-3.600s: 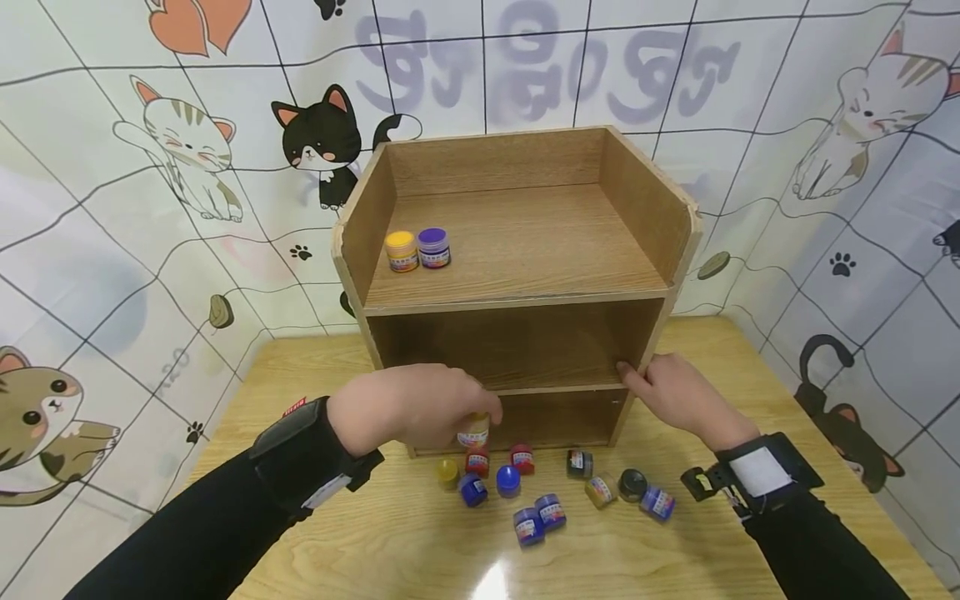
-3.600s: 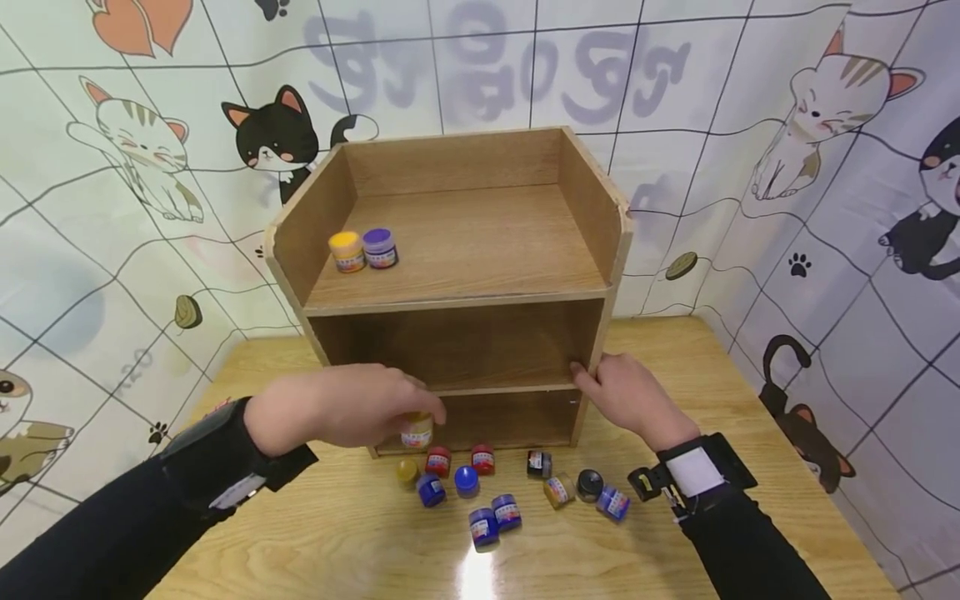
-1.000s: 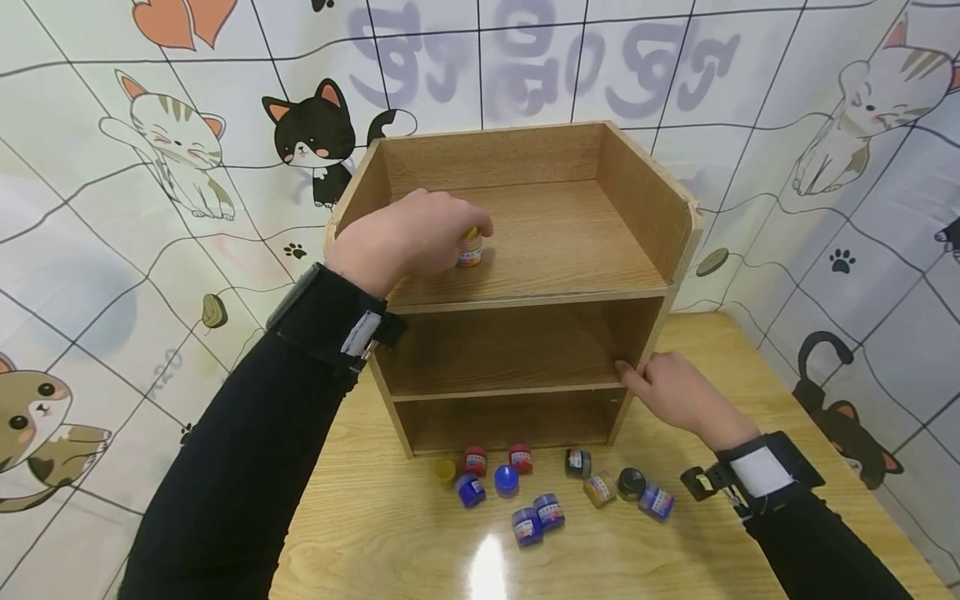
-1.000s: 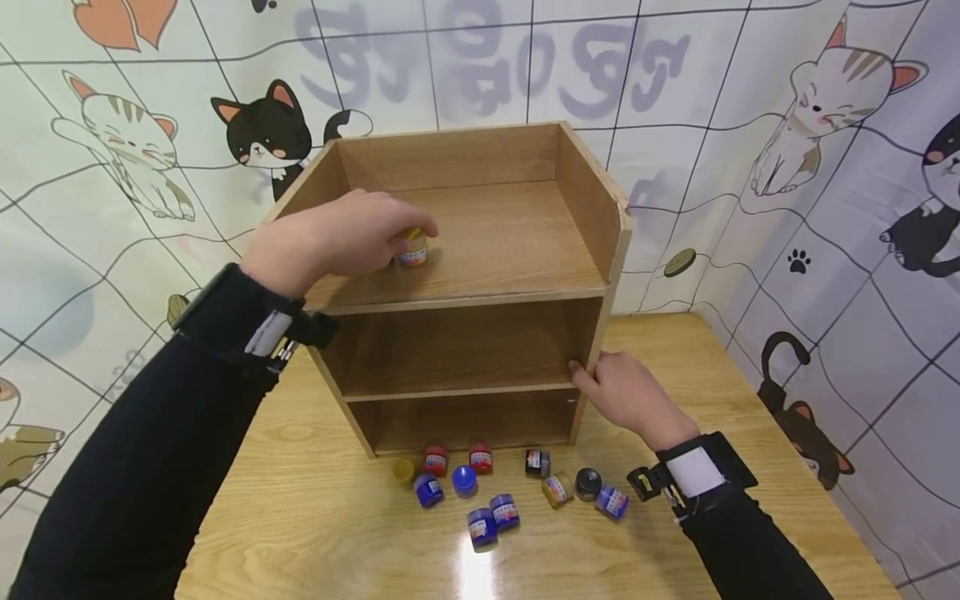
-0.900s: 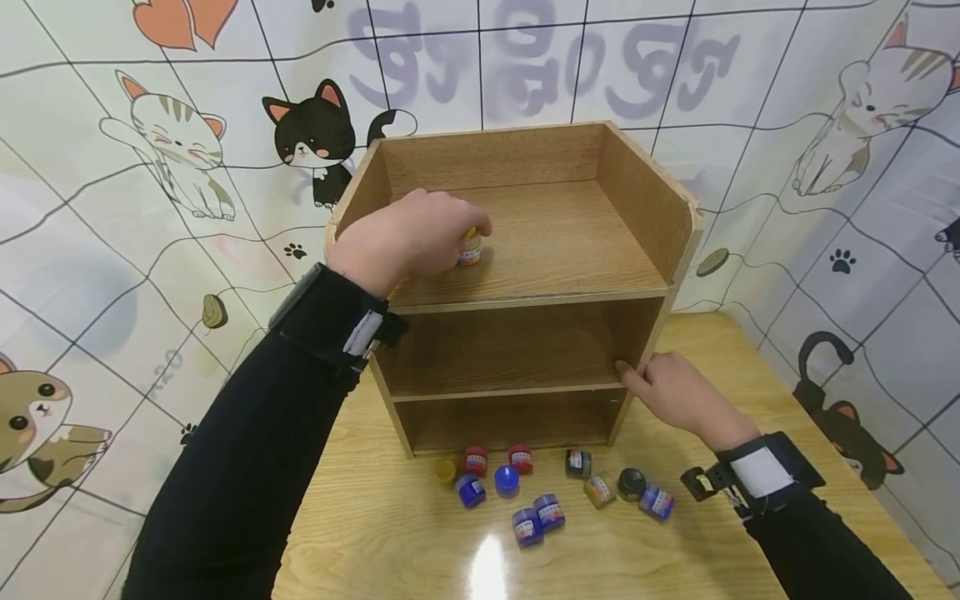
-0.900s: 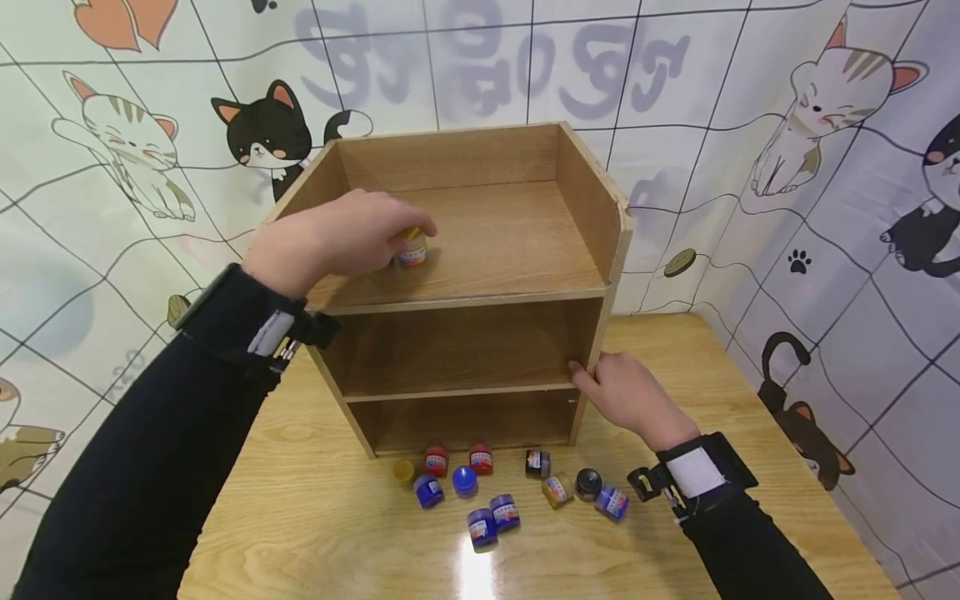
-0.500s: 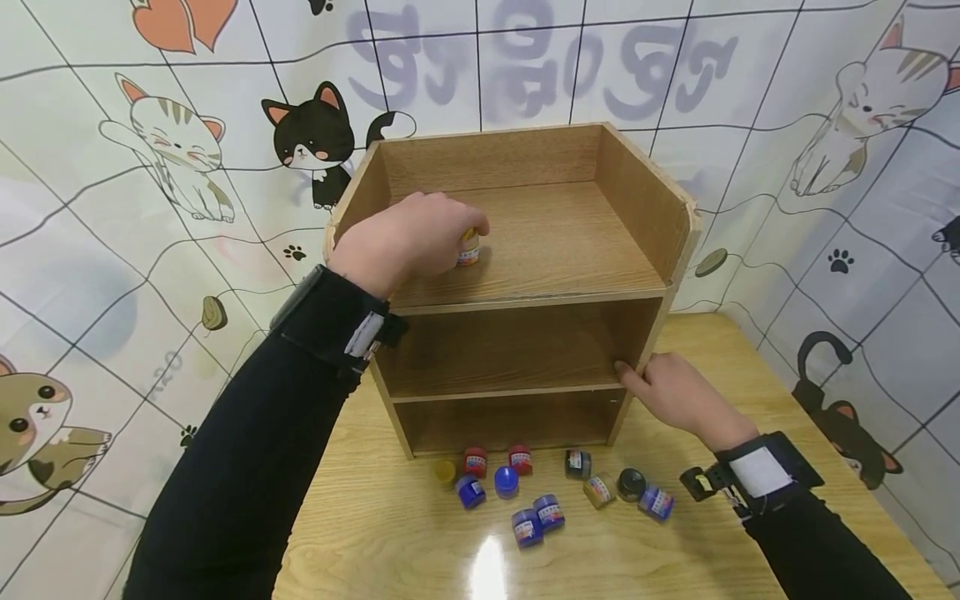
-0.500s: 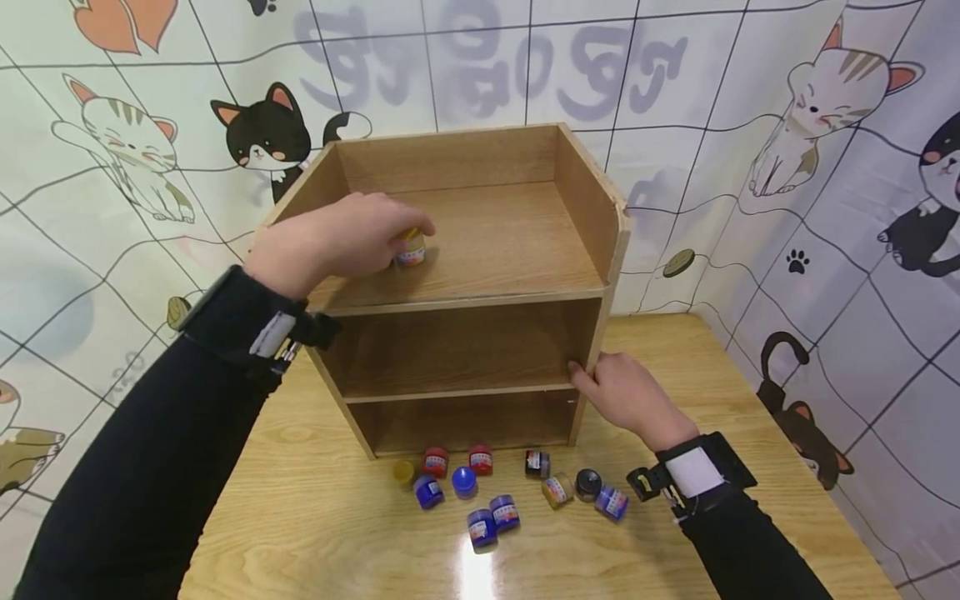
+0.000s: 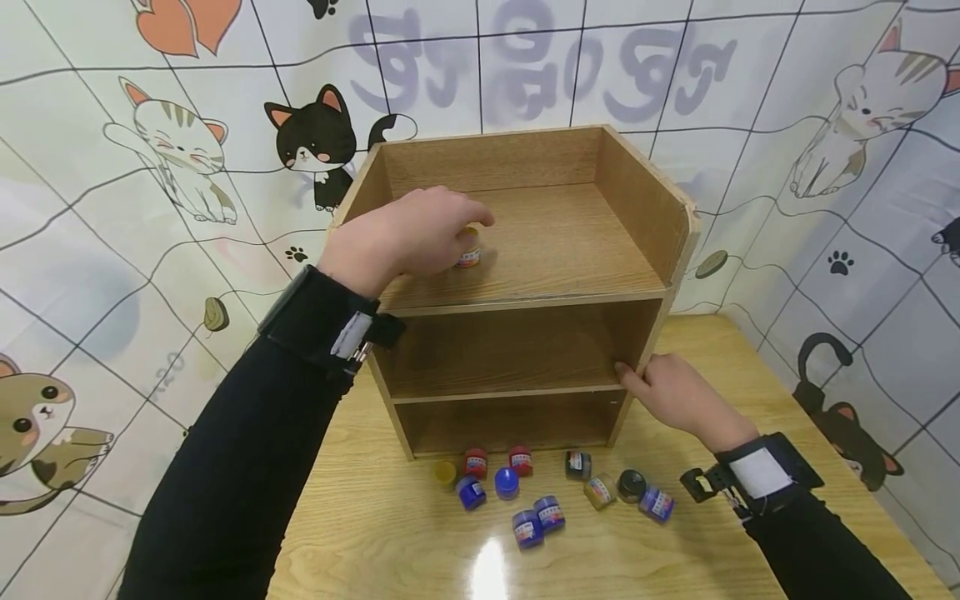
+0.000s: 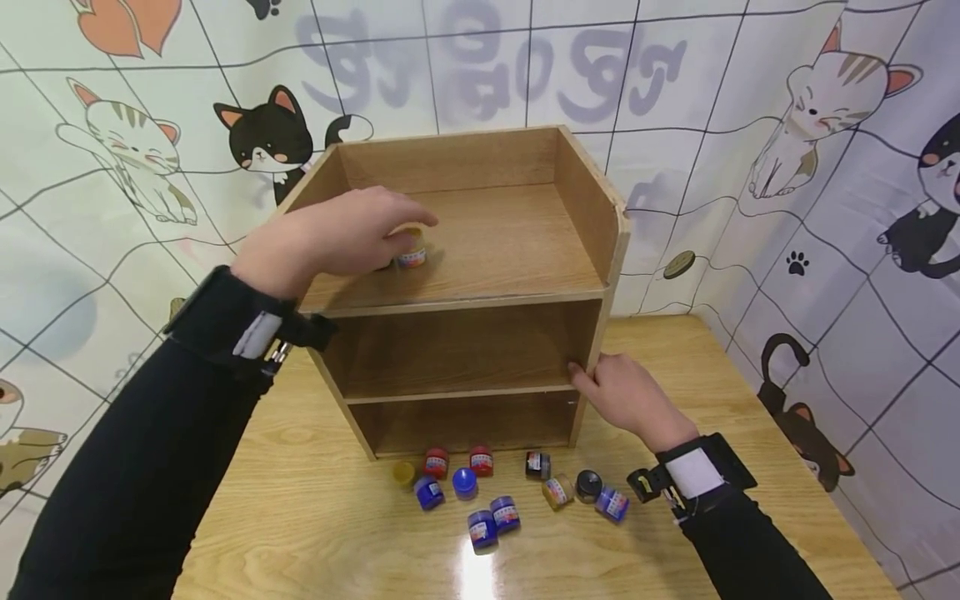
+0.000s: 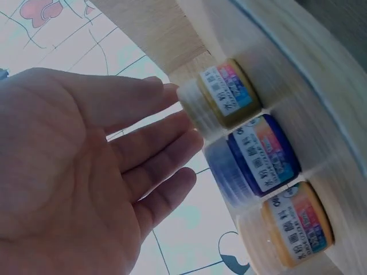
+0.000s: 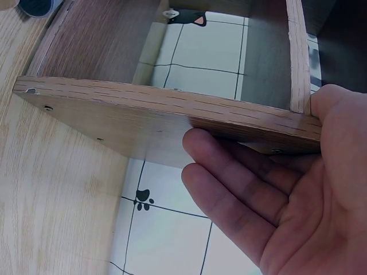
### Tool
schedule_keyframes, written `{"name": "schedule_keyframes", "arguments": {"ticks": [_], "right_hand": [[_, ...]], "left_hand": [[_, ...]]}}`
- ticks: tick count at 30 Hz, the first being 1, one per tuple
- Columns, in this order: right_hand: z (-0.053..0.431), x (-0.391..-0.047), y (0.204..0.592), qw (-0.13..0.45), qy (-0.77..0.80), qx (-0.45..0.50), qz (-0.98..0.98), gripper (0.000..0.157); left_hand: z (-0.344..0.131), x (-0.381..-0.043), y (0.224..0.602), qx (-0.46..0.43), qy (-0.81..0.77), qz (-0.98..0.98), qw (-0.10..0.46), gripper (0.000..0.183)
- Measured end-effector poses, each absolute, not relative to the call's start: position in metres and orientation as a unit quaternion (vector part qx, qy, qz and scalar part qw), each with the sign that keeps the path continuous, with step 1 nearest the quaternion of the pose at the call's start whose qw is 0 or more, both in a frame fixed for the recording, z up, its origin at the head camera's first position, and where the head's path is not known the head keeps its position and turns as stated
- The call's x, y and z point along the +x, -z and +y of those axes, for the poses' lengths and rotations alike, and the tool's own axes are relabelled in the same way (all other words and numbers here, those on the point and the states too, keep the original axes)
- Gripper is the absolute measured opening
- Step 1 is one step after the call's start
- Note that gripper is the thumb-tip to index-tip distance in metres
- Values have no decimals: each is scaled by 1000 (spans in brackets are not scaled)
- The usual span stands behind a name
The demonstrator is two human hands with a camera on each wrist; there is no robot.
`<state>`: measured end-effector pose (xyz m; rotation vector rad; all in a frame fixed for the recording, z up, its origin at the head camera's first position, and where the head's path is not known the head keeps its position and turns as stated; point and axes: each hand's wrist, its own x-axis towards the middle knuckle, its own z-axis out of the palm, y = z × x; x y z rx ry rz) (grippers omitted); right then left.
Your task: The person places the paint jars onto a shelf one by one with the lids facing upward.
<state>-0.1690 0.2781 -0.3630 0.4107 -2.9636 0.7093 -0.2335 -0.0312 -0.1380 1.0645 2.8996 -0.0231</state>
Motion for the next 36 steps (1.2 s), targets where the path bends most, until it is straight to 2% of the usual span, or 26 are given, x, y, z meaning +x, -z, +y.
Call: {"name": "schedule_keyframes", "arguments": {"ticks": [17,24,36], "right_hand": [[280,-169,363,31,-232,129,-964,49],[280,-170,364,39,-233,136,-962,47],[278,-169,364,40,-235,138,-961,47]], "left_hand": [[-29,-203,136,468,-65,880,52,34],[-27,-186,146,514,-56,855,40,32],[-32,-155,175,557,-60,825,80,28]]}}
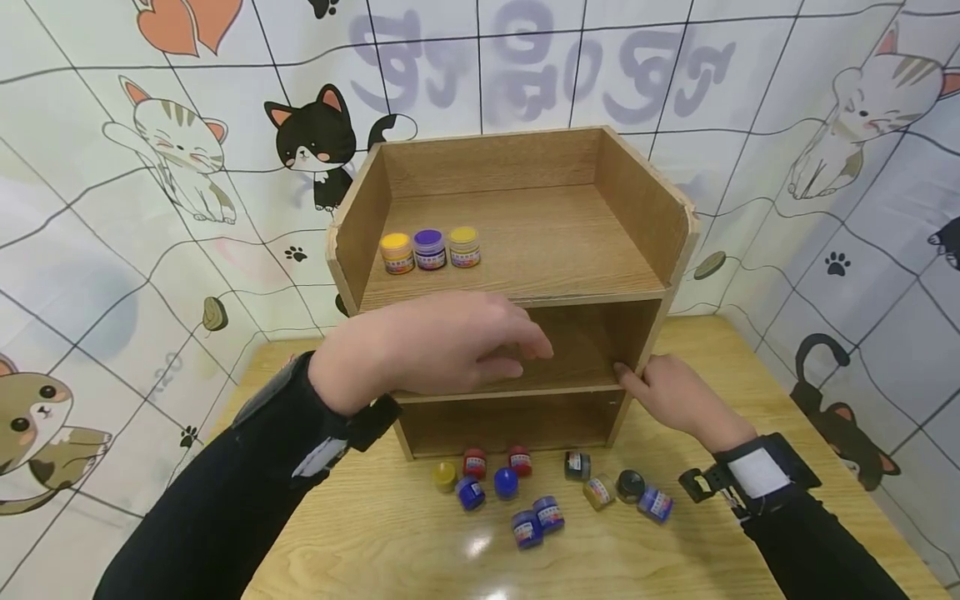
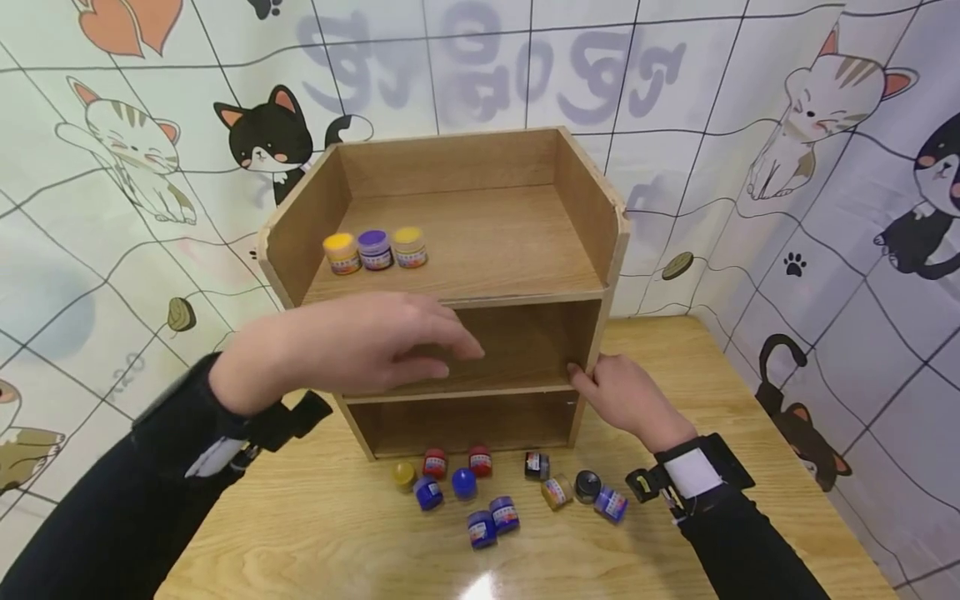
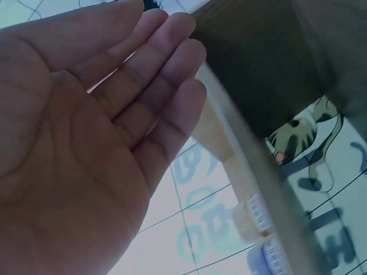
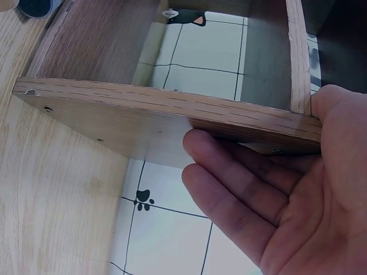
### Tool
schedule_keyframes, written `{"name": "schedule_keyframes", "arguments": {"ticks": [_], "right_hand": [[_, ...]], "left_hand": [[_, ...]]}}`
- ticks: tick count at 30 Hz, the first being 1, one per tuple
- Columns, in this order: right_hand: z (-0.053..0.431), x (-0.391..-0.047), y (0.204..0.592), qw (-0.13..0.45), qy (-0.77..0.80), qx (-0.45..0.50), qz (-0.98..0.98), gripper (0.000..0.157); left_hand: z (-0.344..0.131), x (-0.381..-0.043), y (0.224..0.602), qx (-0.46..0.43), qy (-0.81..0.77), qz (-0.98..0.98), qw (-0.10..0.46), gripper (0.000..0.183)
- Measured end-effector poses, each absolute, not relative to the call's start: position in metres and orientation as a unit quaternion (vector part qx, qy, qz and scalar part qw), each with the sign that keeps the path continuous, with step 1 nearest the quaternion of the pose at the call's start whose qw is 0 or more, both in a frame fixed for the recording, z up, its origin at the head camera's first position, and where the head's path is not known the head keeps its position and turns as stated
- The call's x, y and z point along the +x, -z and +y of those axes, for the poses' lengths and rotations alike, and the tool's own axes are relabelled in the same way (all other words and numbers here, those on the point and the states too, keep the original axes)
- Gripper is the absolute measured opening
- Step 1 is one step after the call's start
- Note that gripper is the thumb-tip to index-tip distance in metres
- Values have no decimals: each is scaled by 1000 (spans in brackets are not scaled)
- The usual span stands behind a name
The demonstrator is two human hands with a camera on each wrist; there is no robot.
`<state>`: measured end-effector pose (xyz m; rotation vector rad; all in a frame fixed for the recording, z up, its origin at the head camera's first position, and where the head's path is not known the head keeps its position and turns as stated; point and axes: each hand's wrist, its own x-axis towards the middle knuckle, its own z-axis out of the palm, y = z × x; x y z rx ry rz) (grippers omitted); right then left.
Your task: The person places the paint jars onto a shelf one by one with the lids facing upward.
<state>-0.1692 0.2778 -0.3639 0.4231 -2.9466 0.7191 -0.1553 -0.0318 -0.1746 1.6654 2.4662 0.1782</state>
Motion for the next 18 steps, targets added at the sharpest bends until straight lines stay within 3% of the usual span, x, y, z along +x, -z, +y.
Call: {"name": "schedule_keyframes", "arguments": {"ticks": [18], "right_hand": [[278,-168,364,34,-239,134,-961,50]], "left_hand": [[-63,-154,277,502,-100,839,187,24]]}}
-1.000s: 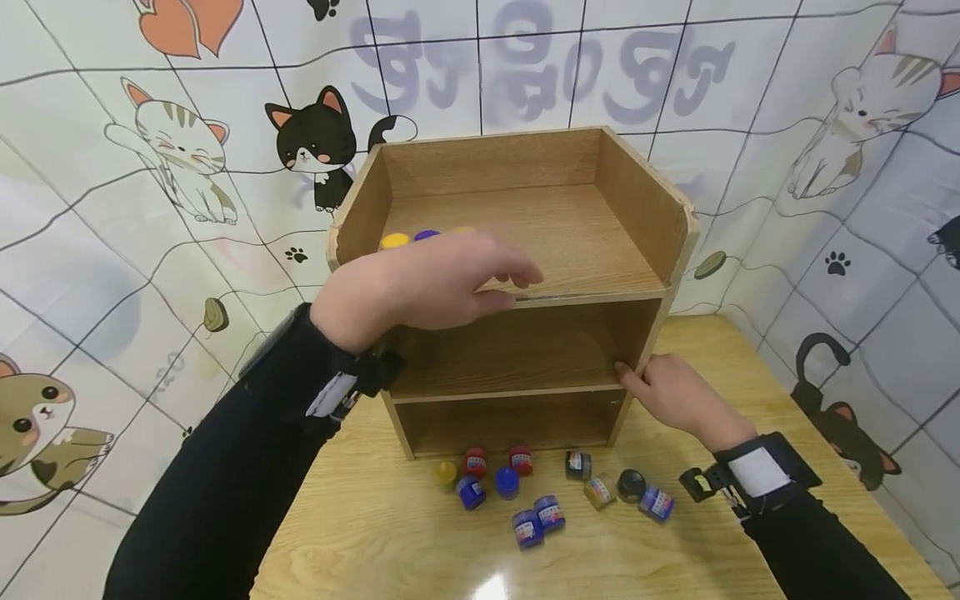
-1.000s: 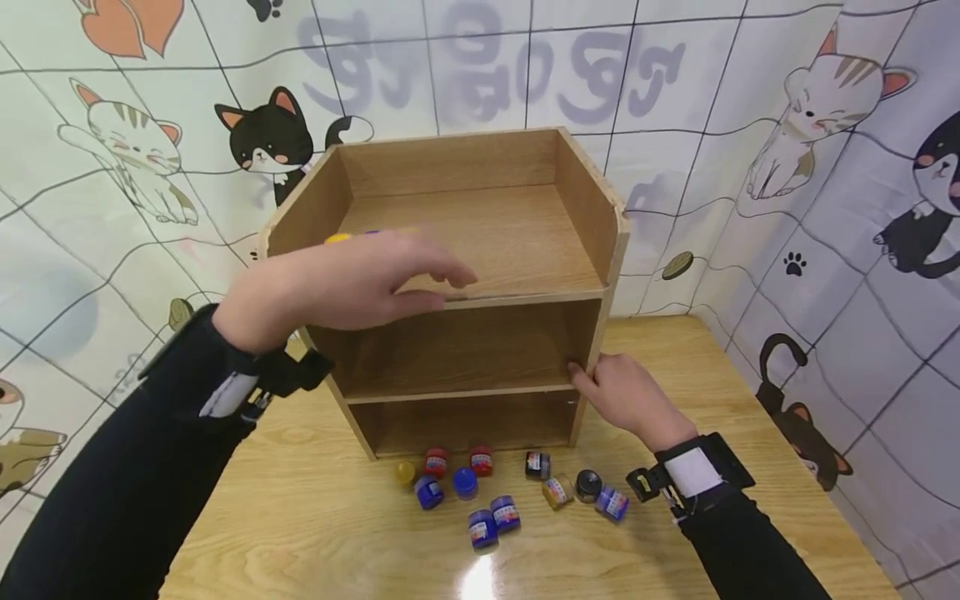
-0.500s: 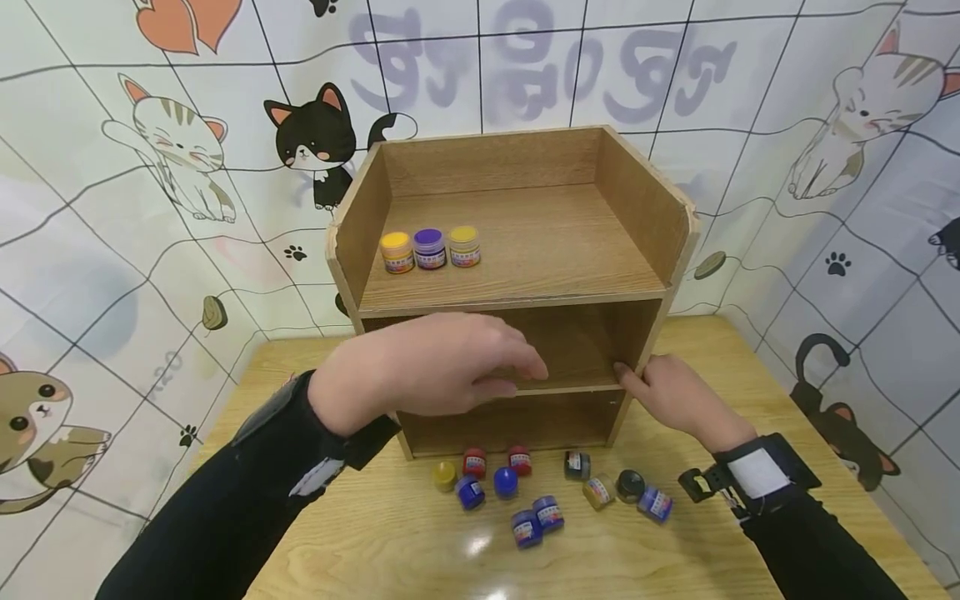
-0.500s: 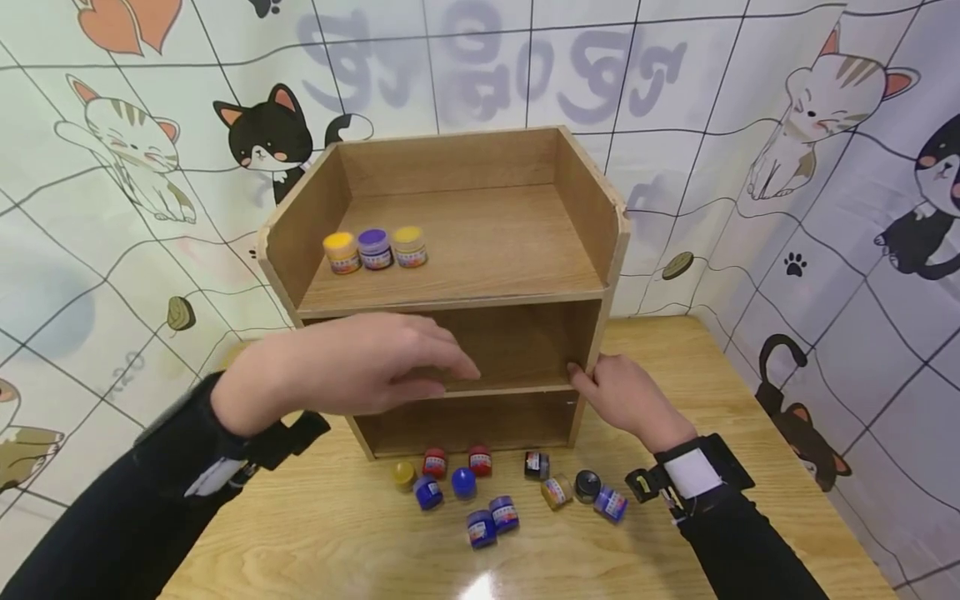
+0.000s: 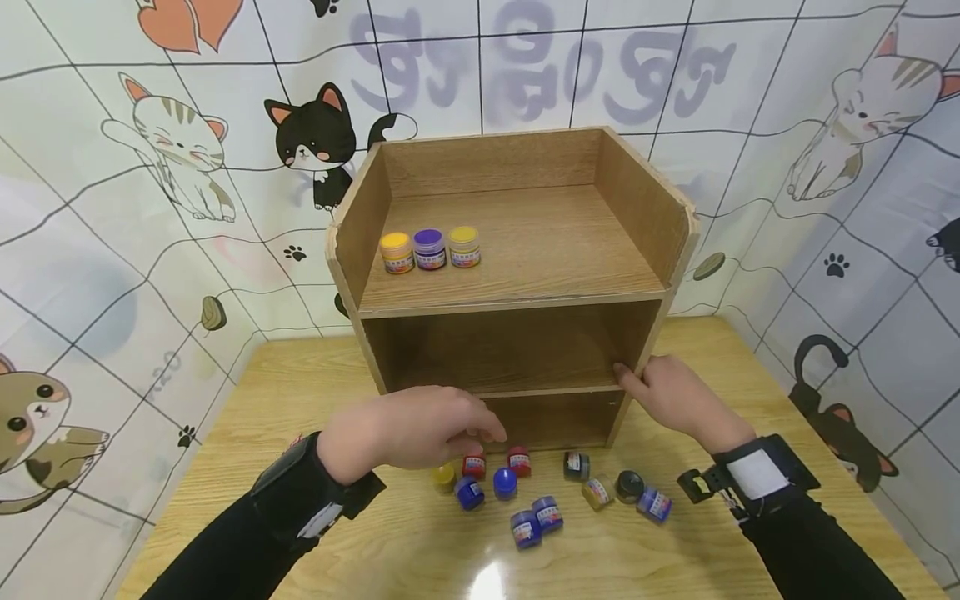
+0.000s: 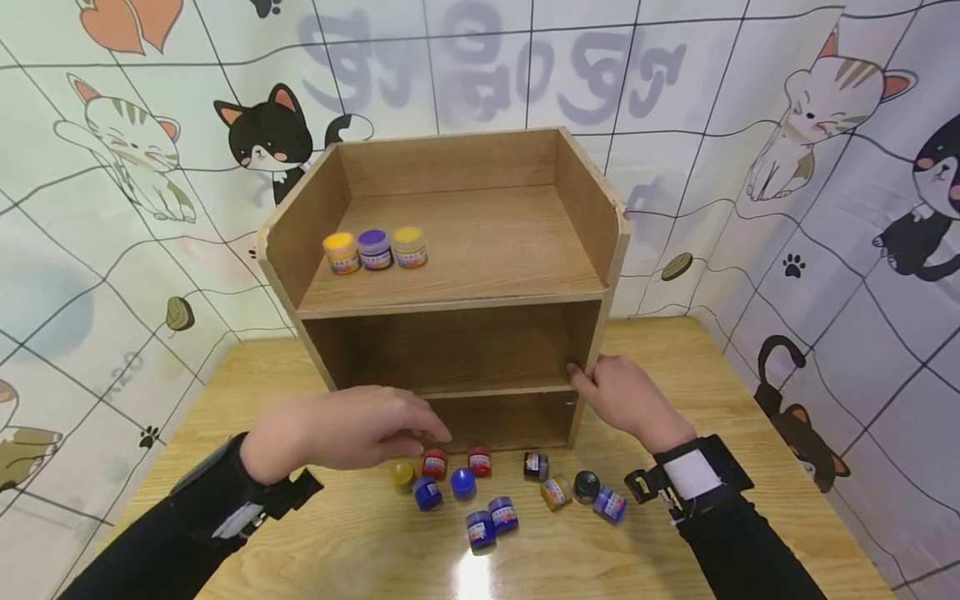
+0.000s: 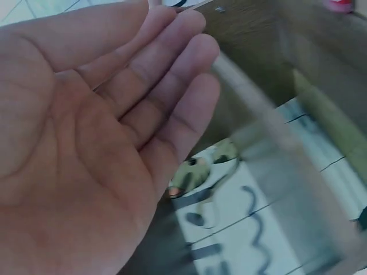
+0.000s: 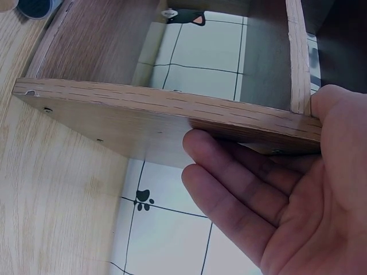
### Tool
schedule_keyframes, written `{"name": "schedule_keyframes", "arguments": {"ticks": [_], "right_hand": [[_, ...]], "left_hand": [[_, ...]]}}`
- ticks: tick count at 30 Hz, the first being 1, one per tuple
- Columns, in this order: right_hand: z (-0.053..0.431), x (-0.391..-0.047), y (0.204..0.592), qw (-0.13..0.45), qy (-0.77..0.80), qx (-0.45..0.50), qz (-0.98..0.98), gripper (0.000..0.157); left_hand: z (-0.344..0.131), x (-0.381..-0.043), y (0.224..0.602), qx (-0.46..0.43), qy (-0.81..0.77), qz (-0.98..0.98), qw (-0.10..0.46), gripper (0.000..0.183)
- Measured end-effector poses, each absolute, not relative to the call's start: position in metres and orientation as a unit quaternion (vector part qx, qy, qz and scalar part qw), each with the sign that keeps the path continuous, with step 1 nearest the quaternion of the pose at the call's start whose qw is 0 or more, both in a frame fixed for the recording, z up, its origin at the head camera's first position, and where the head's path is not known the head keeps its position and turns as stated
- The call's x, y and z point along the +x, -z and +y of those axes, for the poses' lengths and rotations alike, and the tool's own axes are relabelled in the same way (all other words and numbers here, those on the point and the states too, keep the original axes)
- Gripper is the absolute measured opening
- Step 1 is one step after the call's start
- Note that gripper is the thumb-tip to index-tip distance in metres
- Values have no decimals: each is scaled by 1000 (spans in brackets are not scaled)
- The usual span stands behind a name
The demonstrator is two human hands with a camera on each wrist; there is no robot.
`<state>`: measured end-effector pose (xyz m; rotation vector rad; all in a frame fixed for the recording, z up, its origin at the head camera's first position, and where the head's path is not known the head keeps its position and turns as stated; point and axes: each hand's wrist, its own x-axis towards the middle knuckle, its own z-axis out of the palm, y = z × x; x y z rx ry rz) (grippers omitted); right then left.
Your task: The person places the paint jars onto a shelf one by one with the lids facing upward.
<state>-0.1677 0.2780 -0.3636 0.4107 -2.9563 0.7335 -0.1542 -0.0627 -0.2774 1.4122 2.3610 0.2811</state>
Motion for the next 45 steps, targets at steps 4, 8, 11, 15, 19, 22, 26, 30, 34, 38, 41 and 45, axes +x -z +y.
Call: {"name": "schedule_keyframes", "arguments": {"ticks": [4,8,11,15,19,22,26,30,34,38,41,45], "right_hand": [[278,-168,363,35,-237,132,-962,50],[278,-168,364,38,-237,132,-962,50],[278,-167,366,35,-234,127,-963,50],[277,-166,368,24,-235,122,-964,52],[277,-166,367,25,-236,119,-964,52],[277,-167,367,27,-232,117,-965,52],[277,-167,366,27,-232,118,-965,52],[278,-167,365,29,-234,119,-965,52],[278,-167,364,29,-234,120,-964,51],[277,-167,364,25,-234,119,-965,51],[277,-167,364,23,-235,117,-965,51],[277,-168,363,22,-234,115,-965,52]], "left_hand": [[-67,-157,301,491,-107,843,193,23],[-72,-158,325,473,-98,856,187,24],[-78,-158,340,456,-92,867,176,23],[-86,-158,359,433,-91,882,164,24],[-92,-160,374,414,-84,894,152,28],[-94,-162,384,396,-75,902,154,32],[-97,-164,397,380,-69,908,162,34],[-99,-167,409,376,-89,907,170,36],[-102,-170,422,363,-115,906,186,40],[-107,-172,435,354,-137,905,191,43],[-109,-172,442,351,-152,906,182,42],[-111,-172,449,358,-165,904,167,37]]}}
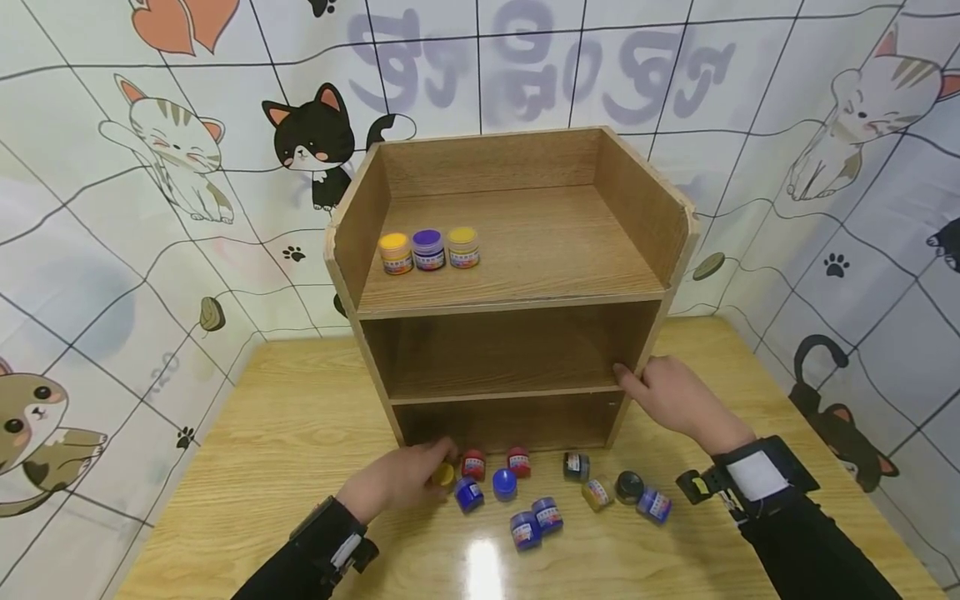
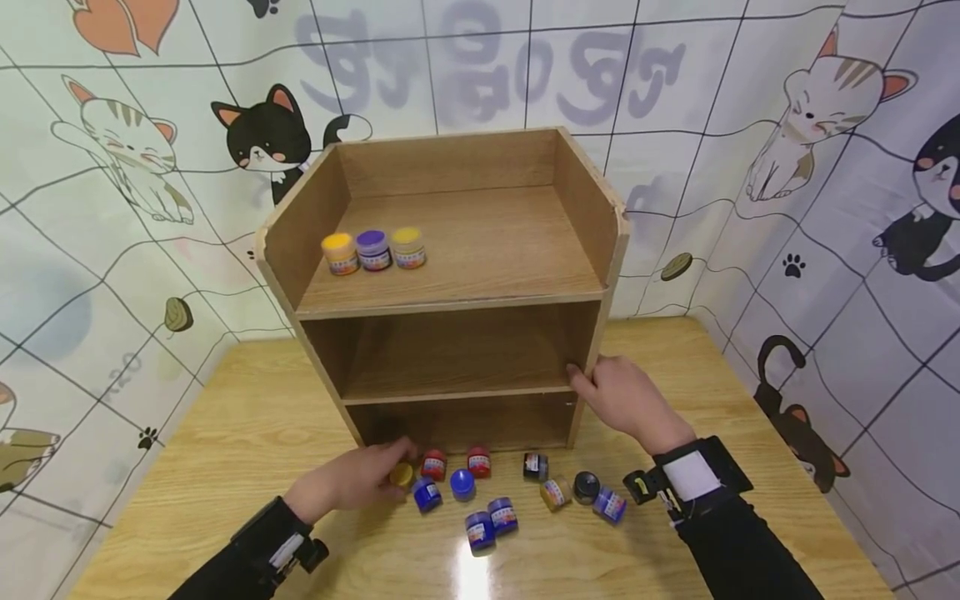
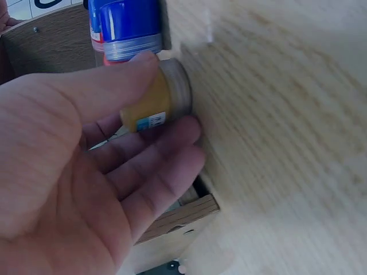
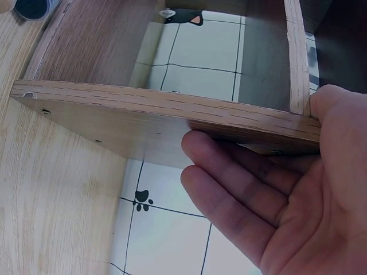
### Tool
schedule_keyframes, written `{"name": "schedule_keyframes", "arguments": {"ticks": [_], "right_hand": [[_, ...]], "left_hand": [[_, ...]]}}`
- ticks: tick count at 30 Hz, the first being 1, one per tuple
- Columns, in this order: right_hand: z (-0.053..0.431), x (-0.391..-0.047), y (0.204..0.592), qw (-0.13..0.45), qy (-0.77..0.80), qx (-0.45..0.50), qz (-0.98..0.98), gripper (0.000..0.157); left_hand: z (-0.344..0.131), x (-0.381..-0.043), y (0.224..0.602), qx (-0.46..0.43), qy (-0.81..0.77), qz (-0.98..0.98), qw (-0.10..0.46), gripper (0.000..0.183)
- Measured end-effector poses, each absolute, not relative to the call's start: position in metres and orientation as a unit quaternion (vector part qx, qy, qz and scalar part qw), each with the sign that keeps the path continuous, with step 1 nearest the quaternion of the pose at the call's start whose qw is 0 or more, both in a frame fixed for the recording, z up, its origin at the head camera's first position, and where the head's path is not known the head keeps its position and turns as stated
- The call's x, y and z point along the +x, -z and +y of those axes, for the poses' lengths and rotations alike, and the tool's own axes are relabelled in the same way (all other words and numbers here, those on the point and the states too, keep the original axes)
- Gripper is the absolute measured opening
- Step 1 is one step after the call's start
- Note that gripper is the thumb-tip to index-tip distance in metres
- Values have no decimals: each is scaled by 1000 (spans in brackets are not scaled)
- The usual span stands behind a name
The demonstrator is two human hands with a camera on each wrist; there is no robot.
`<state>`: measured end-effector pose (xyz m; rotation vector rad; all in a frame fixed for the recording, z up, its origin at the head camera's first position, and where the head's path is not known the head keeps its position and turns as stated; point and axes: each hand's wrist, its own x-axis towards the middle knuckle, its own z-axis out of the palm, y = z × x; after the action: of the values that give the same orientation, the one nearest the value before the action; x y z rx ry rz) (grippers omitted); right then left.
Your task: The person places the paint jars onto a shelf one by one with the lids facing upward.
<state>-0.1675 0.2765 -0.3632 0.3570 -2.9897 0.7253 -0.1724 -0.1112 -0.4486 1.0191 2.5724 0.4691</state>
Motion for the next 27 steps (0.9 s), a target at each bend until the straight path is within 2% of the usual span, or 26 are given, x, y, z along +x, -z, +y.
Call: {"name": "schedule_keyframes", "arguments": {"ticks": [11,18,27], "right_hand": [[277,-167,364,26,-236,118,-964,51],[277,-167,363,32,-236,122,-964,50],[276,-167,362,28,-239,121,-963,50]], "left_hand": [[-114,-173,448,366,-164,902,160,26],[-114,-171,444,370,-155,901,168,35],[-115,-173,442,335,-187,905,183,37]]}}
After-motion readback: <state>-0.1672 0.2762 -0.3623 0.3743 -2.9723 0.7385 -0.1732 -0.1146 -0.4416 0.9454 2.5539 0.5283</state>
